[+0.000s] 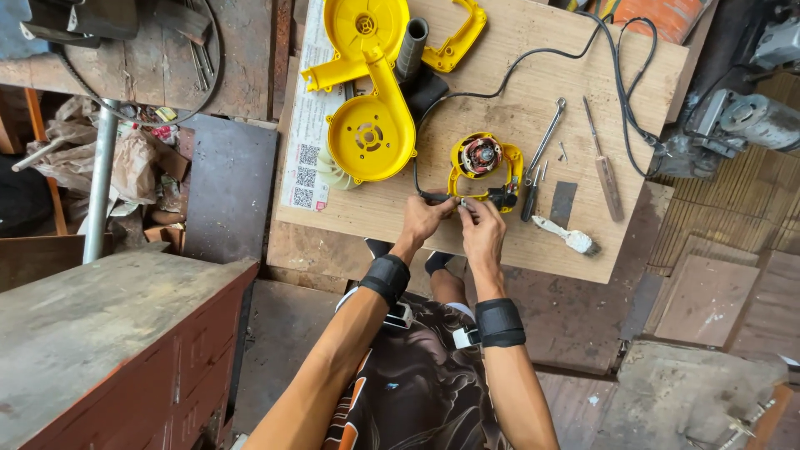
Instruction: The person cleans a disassembled yellow power tool on a workbench. They brush dust from the yellow plastic fan housing with a white brush, set the housing aside, and use a screwdriver and wrench while working on the motor assembly, brushing debris from the motor and base parts.
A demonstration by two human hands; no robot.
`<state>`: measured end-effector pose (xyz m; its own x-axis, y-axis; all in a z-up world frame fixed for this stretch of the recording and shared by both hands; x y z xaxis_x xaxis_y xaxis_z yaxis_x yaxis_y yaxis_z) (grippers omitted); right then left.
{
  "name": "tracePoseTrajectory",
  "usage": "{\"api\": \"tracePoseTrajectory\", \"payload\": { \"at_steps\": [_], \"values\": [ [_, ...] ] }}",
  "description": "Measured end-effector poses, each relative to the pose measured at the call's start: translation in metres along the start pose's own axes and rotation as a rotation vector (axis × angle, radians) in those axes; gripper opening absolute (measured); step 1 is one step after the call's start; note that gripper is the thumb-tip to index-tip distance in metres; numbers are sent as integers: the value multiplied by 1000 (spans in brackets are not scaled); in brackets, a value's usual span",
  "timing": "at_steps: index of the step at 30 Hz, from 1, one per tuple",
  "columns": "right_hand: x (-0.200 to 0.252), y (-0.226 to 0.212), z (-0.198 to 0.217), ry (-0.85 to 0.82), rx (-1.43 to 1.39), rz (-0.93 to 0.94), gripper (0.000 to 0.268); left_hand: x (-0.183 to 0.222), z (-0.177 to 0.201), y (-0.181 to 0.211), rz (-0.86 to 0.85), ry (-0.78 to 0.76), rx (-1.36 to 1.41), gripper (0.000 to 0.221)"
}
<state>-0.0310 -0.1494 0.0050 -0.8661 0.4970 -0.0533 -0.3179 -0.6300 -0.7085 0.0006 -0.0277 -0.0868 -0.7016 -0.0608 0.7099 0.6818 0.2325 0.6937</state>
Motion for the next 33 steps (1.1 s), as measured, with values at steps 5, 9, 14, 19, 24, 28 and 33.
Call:
{"api": "tracePoseTrajectory", "payload": {
  "at_steps": [5,9,14,19,24,28,33],
  "values": [
    [-1,6,-1,29,-27,-37,23,0,0,5,-7,-13,-24,24],
    [0,11,-3,9,-76,-70,24,-5,1,-6,-16,-40,11,21],
    [-2,12,-2,-33,-111,-72,26,-2,1,0,-39,-31,-57,20],
    [-5,-12,8,-62,-17,-41,25,-2,1,-3,-50,-46,-21,20],
    [-9,-11,10,-102,41,-22,23,0,2,1,-40,-64,-17,22],
    [-12,-10,12,-94,34,150,20,5,4,13,-47,-57,-49,22],
    [-18,-17,14,-165,128,93,20,0,3,4,-8,-82,-32,24]
  ]
}}
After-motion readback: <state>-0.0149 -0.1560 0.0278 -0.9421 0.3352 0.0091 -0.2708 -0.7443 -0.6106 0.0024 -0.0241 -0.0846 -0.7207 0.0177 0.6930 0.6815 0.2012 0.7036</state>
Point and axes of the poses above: each hand's wrist, its own x-axis away from the middle knuckle, its own z-axis out of the back of the hand, y = z × x, the point moved 3 cm from there along -x, towards the middle knuckle, and after that the axes turned 15 degrees about y, right-handed, at the moved point
